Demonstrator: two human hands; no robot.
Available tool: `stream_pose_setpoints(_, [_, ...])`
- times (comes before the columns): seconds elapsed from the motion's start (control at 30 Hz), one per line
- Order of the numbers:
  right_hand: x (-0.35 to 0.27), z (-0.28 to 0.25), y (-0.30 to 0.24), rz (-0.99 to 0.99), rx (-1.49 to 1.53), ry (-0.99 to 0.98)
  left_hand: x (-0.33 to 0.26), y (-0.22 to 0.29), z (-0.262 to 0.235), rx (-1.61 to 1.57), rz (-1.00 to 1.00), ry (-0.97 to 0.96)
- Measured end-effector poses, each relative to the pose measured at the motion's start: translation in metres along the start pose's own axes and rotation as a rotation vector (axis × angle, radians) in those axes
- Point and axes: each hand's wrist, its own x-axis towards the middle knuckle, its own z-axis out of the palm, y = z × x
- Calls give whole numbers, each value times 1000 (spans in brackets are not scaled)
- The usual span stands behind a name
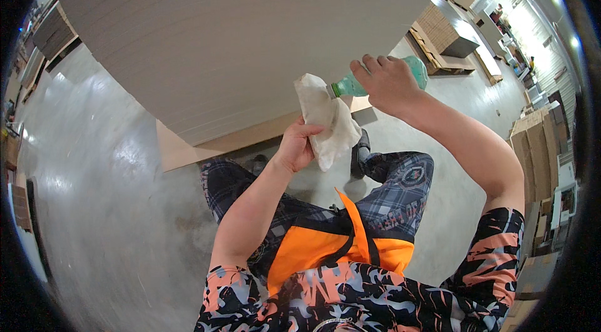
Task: The person cleans furniture panels by applying liquid from a bottle onto a cloth and wiping the surfaces and edges of the stacked white panels.
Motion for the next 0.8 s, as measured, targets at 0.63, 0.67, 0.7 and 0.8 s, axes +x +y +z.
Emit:
stream_pose_setpoints(0.63, [-1,19,7,59,191,133,14,-7,-13,-46,-53,-65])
stream_pose_setpoints(0.67, [-4,20,7,48,174,142,16,-9,-12,-56,-68,-72])
stream_pose_setpoints(0.7, [-3,19,5,28,161,155,16,-9,-13,-69,-73,-71])
stream_pose_setpoints(0.8, [-15,8,-9,58,184,115,18,-10,-14,-101,-56,-107])
